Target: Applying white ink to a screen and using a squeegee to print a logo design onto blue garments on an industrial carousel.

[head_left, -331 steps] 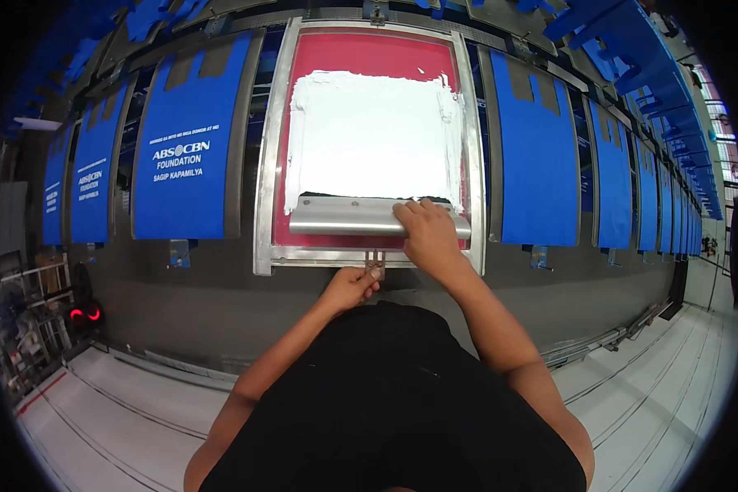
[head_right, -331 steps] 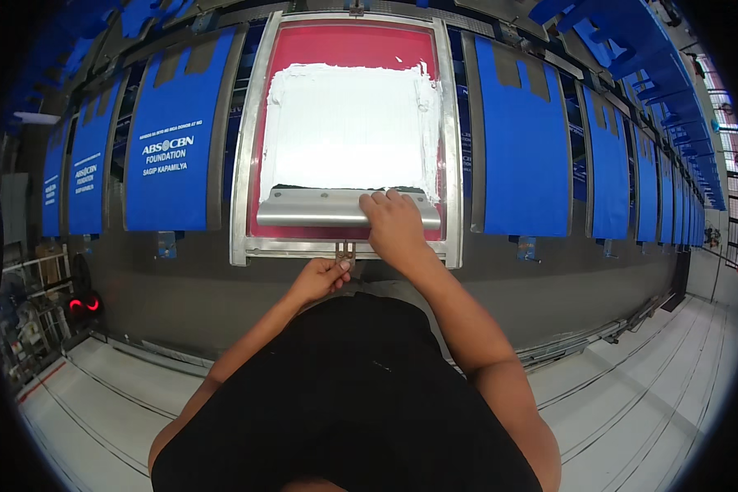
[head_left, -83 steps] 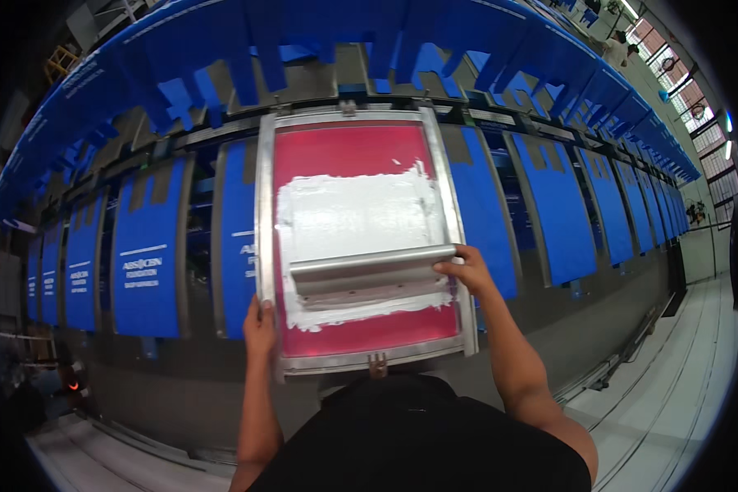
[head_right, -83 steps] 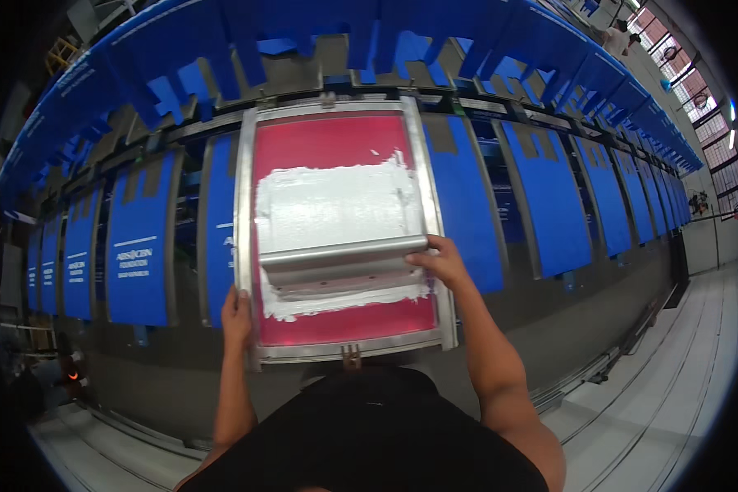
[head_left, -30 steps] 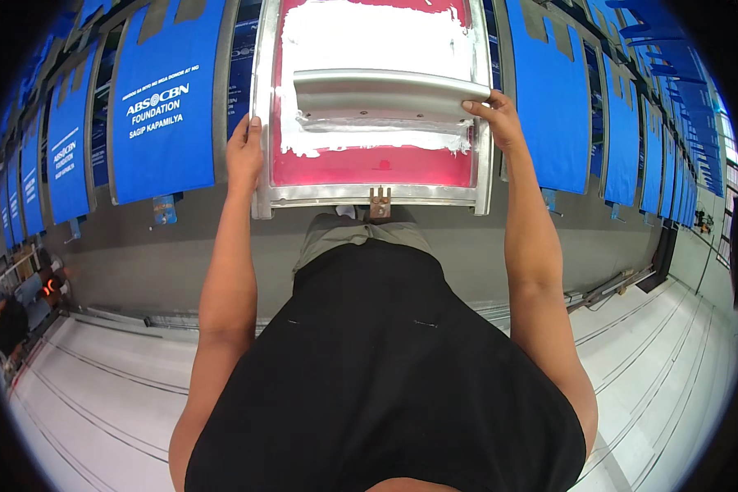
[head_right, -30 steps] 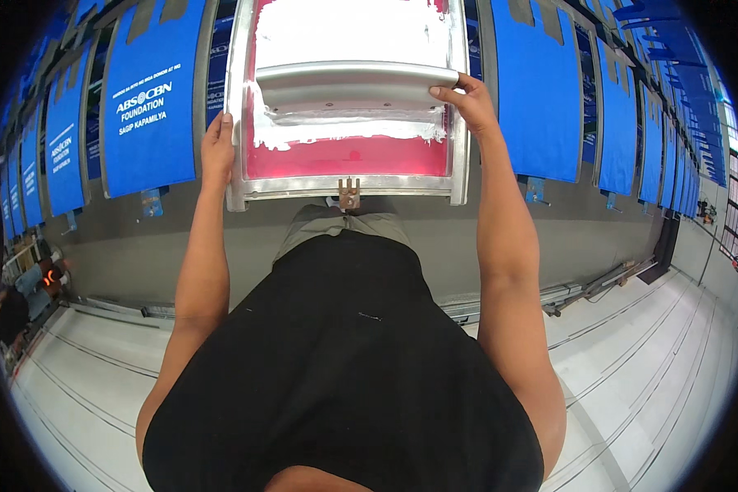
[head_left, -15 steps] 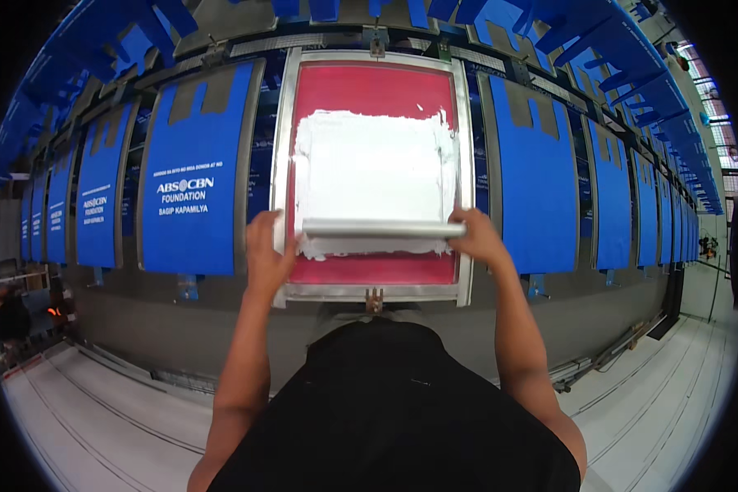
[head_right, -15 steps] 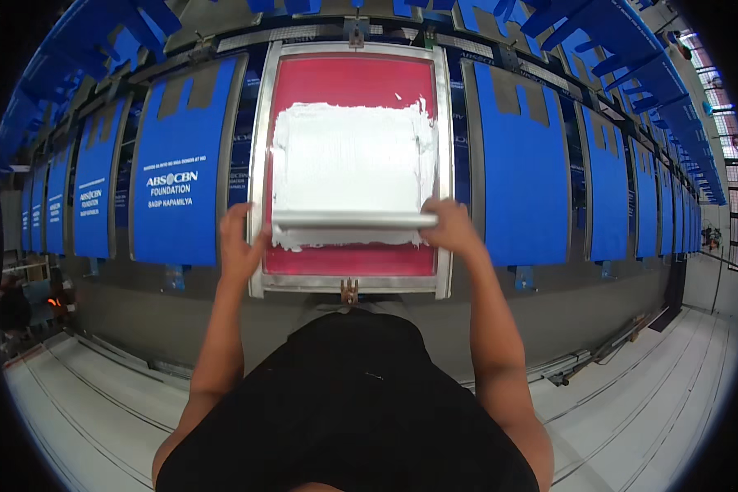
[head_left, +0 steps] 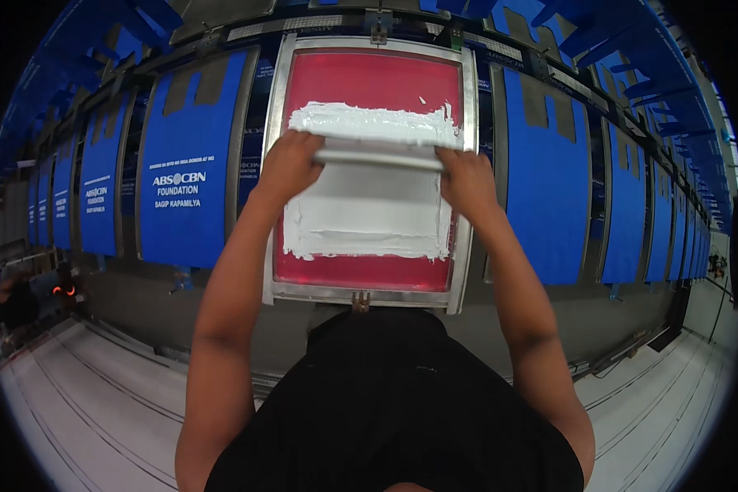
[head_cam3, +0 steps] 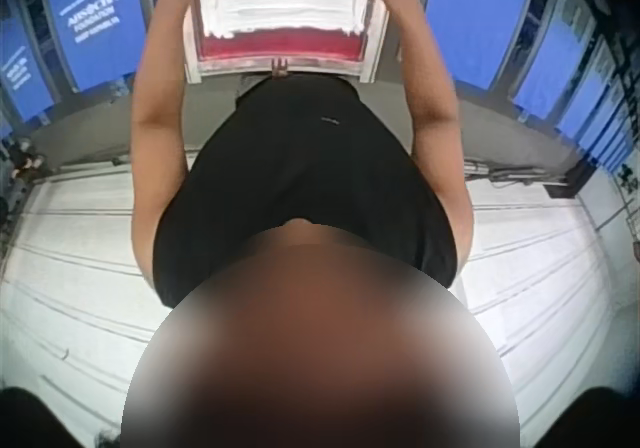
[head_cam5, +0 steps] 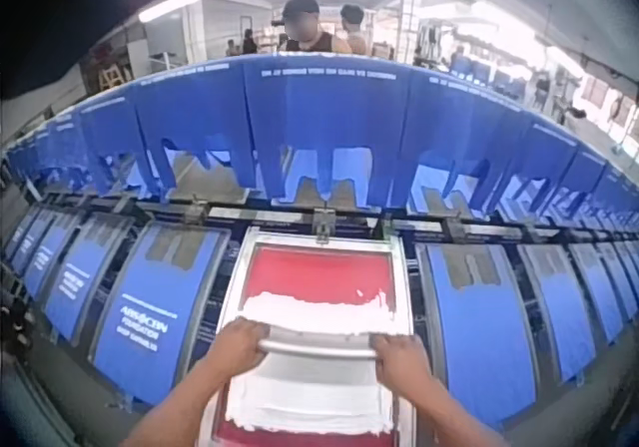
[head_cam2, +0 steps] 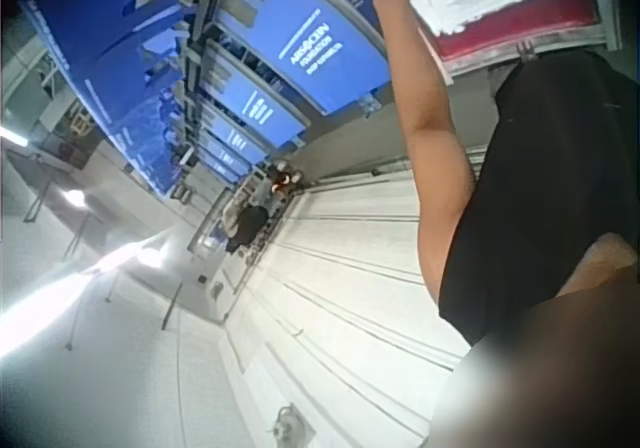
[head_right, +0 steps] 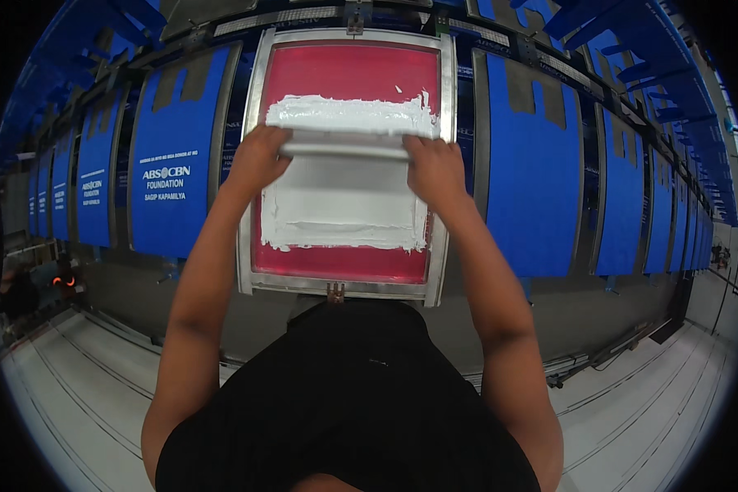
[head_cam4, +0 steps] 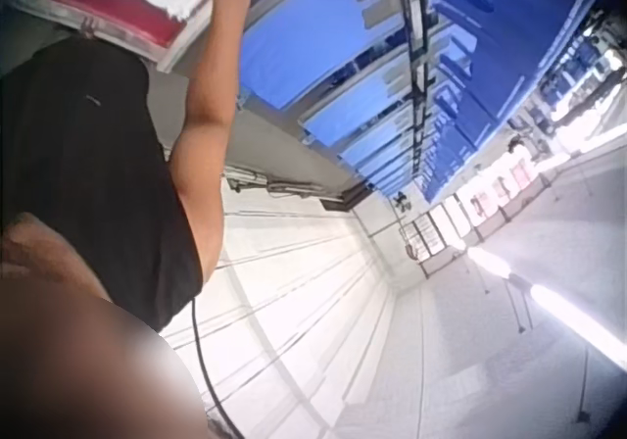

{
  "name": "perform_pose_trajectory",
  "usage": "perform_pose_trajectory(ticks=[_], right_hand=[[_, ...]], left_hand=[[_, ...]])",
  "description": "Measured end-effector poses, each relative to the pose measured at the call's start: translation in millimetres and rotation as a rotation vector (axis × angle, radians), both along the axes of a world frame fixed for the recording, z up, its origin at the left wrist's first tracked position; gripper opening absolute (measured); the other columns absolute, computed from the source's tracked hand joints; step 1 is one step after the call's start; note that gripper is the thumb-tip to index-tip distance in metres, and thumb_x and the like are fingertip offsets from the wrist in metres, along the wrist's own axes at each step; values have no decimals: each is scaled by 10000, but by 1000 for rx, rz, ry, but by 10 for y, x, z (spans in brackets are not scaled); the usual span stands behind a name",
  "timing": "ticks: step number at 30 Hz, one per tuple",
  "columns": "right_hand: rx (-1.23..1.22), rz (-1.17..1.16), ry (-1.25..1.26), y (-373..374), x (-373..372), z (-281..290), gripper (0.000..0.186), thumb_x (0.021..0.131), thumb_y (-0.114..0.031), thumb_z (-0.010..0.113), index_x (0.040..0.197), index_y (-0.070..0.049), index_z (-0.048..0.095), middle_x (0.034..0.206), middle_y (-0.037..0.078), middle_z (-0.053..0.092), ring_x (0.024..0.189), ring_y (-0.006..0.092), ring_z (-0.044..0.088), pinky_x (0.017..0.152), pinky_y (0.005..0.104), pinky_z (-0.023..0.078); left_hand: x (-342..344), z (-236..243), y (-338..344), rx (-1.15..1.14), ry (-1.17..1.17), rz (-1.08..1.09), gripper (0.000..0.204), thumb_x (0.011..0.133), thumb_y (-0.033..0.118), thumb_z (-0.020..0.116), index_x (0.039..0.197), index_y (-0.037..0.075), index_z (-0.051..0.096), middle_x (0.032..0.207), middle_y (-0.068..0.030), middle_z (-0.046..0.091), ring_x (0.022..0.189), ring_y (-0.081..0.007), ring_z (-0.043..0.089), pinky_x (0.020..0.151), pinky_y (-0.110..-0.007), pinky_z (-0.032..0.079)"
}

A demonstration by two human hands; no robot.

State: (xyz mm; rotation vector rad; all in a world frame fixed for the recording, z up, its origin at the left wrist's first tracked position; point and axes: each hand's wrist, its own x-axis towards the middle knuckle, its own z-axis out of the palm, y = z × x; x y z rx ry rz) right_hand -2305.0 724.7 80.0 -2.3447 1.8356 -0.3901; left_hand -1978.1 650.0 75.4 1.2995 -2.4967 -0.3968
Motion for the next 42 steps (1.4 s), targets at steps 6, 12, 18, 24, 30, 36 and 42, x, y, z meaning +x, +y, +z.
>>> perform_pose_trajectory(ticks=[6, 12, 18, 24, 30, 36, 42], right_hand=[[139, -20, 193, 117, 352, -483, 342, 726, 3, 539, 1061, -66, 535, 997, 116, 575, 956, 315, 560, 852, 485, 403], [312, 14, 24, 1229, 440, 178, 346, 651, 12, 574, 989, -58, 568, 898, 116, 610, 892, 316, 571, 866, 460, 410], [468, -45, -1, 1389, 611, 185, 351, 587, -5, 623, 933, -62, 625, 888, 111, 656, 872, 341, 604, 871, 470, 437], [447, -41, 31, 1580, 668, 114, 348, 559, -10, 660, 897, -91, 674, 902, 97, 680, 904, 313, 625, 986, 507, 403], [287, -91, 196, 561, 497, -150, 359, 607, -60, 680, 958, -139, 687, 831, 107, 684, 832, 288, 644, 1027, 552, 356], [353, -93, 176, -428, 110, -304, 364, 682, -130, 624, 1035, -182, 697, 884, 106, 704, 861, 270, 675, 886, 529, 422], [518, -67, 148, 1226, 568, 225, 410, 620, -30, 634, 1018, -114, 682, 953, 91, 693, 954, 280, 626, 1073, 580, 297]], left_hand=[[69, -577, 317, -34, -79, 47, 442, 636, 48, 672, 1070, 45, 591, 1067, -139, 596, 1004, -320, 537, 896, -428, 430], [405, 116, 1396, 189, -120, 15, 311, 626, 82, 703, 921, 51, 610, 930, -108, 610, 930, -296, 567, 846, -406, 432], [421, 52, 1660, 284, -86, 0, 323, 579, 118, 753, 863, 55, 612, 857, -106, 616, 877, -291, 582, 800, -417, 452], [452, -73, 1846, -12, 57, -30, 291, 572, 107, 725, 840, 57, 622, 860, -102, 615, 876, -294, 586, 761, -414, 473], [232, -327, 794, 162, -81, 113, 274, 603, 90, 743, 862, 74, 654, 842, -125, 652, 842, -315, 616, 755, -428, 494], [82, -231, -279, 246, -235, 104, 337, 711, 326, 756, 918, 69, 691, 858, -174, 683, 817, -340, 665, 727, -437, 530], [348, 146, 1384, 310, -185, 1, 347, 588, 37, 691, 931, 69, 652, 917, -134, 652, 879, -321, 600, 813, -418, 479]])
